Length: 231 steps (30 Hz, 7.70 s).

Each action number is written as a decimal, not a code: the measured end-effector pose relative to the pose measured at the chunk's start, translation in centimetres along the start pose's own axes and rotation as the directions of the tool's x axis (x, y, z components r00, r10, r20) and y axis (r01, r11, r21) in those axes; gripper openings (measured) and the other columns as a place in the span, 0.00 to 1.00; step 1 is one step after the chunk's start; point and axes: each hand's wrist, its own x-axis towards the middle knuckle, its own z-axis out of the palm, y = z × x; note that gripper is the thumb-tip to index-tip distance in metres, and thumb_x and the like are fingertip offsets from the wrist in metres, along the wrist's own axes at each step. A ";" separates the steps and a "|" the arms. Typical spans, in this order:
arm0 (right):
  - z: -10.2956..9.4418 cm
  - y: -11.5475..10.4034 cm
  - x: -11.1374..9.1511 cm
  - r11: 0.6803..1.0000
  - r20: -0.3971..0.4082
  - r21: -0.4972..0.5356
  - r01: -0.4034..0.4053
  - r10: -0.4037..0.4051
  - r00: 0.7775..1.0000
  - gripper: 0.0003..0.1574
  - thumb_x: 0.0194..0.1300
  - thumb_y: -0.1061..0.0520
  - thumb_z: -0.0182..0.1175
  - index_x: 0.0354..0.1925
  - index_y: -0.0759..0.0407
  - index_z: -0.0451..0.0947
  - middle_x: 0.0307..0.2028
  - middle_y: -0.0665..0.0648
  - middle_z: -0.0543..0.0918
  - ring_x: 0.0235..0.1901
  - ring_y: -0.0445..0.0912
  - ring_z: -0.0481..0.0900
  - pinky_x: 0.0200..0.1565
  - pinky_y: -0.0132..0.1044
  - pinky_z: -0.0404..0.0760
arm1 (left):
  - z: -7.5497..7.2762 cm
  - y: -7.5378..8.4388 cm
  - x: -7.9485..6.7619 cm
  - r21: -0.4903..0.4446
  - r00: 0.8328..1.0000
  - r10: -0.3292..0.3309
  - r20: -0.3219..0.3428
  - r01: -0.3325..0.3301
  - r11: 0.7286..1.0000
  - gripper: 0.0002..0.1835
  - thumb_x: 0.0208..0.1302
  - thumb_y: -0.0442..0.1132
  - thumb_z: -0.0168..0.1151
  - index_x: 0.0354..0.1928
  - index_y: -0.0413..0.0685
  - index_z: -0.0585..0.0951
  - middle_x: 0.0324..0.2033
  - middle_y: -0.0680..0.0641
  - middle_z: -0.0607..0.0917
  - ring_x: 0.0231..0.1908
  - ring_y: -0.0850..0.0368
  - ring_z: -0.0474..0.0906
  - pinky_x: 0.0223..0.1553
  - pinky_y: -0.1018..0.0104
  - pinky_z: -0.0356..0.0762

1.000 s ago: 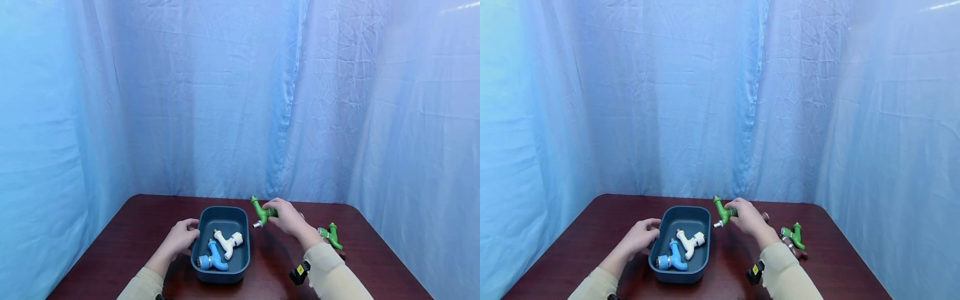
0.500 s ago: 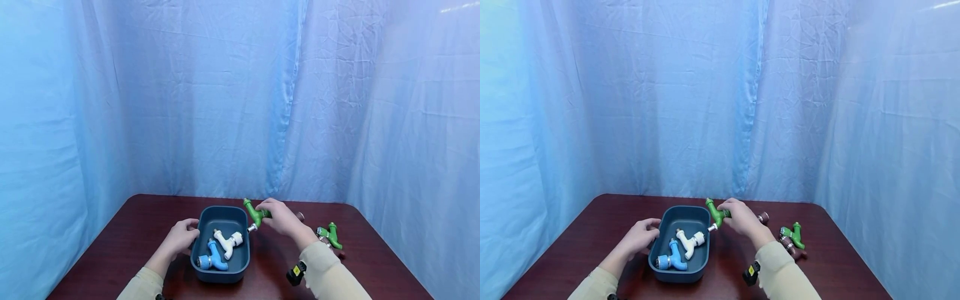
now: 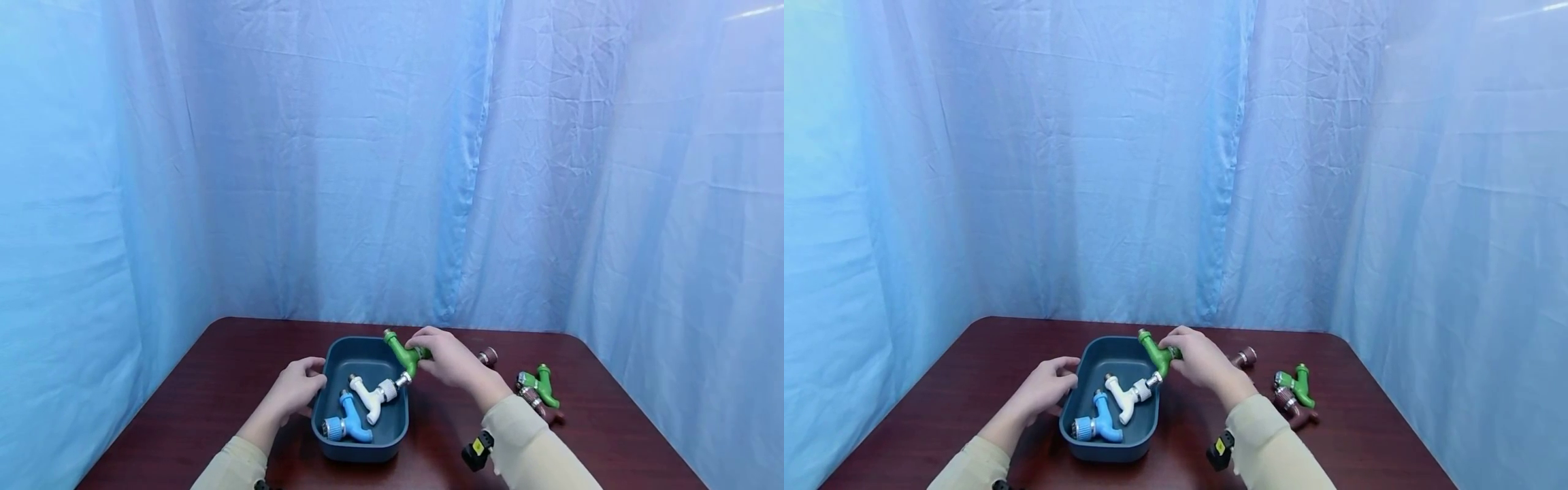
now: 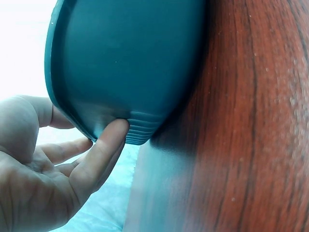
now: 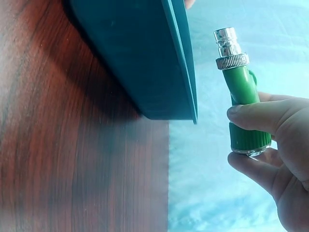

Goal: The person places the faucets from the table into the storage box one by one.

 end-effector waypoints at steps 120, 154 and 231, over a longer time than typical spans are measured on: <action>0.1 -5.5 0.5 0.970 0.237 -0.012 0.241 -0.231 0.944 0.21 0.68 0.58 0.64 0.57 0.42 0.83 0.62 0.48 0.77 0.63 0.42 0.73 0.59 0.39 0.78 | -0.1 0.4 -0.3 -0.002 1.000 -0.009 0.008 0.009 1.000 0.29 0.65 0.33 0.53 0.69 0.35 0.70 0.47 0.35 0.82 0.34 0.48 0.83 0.25 0.51 0.86; -2.9 -1.2 -1.8 0.999 -0.080 0.032 0.014 -0.012 0.997 0.32 0.64 0.53 0.71 0.66 0.46 0.77 0.65 0.50 0.75 0.64 0.49 0.74 0.57 0.46 0.81 | -0.2 0.1 -0.2 -0.009 1.000 -0.014 0.007 0.015 1.000 0.29 0.66 0.33 0.53 0.70 0.35 0.70 0.47 0.35 0.82 0.34 0.47 0.83 0.28 0.50 0.87; 0.2 9.9 -5.5 0.844 -0.106 0.118 -0.523 0.535 0.838 0.40 0.61 0.55 0.72 0.67 0.65 0.72 0.55 0.69 0.81 0.56 0.62 0.78 0.54 0.59 0.77 | -0.2 0.1 -0.2 -0.009 1.000 -0.011 0.006 0.011 1.000 0.29 0.65 0.33 0.53 0.69 0.35 0.71 0.47 0.35 0.82 0.35 0.47 0.83 0.27 0.50 0.87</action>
